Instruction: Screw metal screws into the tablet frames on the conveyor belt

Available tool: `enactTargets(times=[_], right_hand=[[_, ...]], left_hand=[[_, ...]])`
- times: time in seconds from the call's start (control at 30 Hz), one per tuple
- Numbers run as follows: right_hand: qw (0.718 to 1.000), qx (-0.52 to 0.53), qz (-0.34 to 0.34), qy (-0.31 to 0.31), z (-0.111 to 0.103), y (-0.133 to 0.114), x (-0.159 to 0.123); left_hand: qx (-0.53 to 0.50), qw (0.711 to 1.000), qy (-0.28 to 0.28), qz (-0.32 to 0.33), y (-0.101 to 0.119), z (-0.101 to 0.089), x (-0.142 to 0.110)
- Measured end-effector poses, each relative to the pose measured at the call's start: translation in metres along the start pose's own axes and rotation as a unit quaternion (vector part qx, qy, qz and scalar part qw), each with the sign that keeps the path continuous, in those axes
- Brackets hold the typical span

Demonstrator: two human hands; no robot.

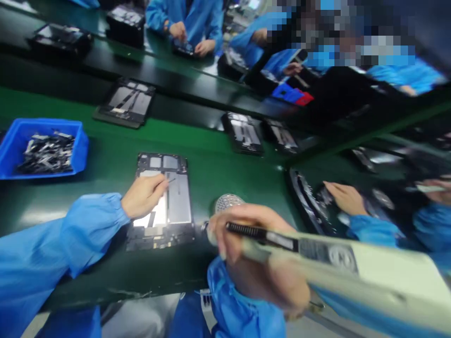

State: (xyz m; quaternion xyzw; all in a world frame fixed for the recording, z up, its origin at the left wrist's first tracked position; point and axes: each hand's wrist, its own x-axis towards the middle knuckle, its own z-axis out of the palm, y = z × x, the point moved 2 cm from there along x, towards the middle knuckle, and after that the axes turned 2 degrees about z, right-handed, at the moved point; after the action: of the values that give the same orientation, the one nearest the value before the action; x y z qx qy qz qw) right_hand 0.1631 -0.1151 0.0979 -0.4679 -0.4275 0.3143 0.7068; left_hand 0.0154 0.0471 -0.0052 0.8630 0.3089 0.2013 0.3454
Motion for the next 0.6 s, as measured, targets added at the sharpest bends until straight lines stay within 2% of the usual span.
enactTargets(times=[0.1, 0.2, 0.27, 0.4, 0.5, 0.6], right_hand=[[0.993, 0.006, -0.067, 0.093, -0.04, 0.006, 0.017], [0.984, -0.007, -0.058, 0.169, -0.076, 0.029, 0.028], [0.976, -0.01, -0.051, 0.21, -0.09, 0.044, 0.03], [0.961, -0.003, -0.052, 0.271, -0.099, 0.065, 0.028], [0.955, -0.009, -0.047, 0.291, -0.103, 0.071, 0.03], [0.952, -0.016, -0.044, 0.302, -0.106, 0.072, 0.032]], left_hand=[[-0.016, 1.0, 0.019, 0.009, -0.002, -0.001, -0.003], [-0.043, 0.999, 0.007, 0.024, -0.006, -0.003, -0.002], [-0.065, 0.997, 0.009, 0.034, -0.009, -0.009, 0.001], [-0.055, 0.997, 0.057, 0.016, -0.015, -0.035, 0.015], [-0.015, 0.994, 0.086, -0.065, -0.021, -0.057, 0.026], [0.013, 0.982, 0.132, -0.135, -0.038, -0.069, 0.031]])
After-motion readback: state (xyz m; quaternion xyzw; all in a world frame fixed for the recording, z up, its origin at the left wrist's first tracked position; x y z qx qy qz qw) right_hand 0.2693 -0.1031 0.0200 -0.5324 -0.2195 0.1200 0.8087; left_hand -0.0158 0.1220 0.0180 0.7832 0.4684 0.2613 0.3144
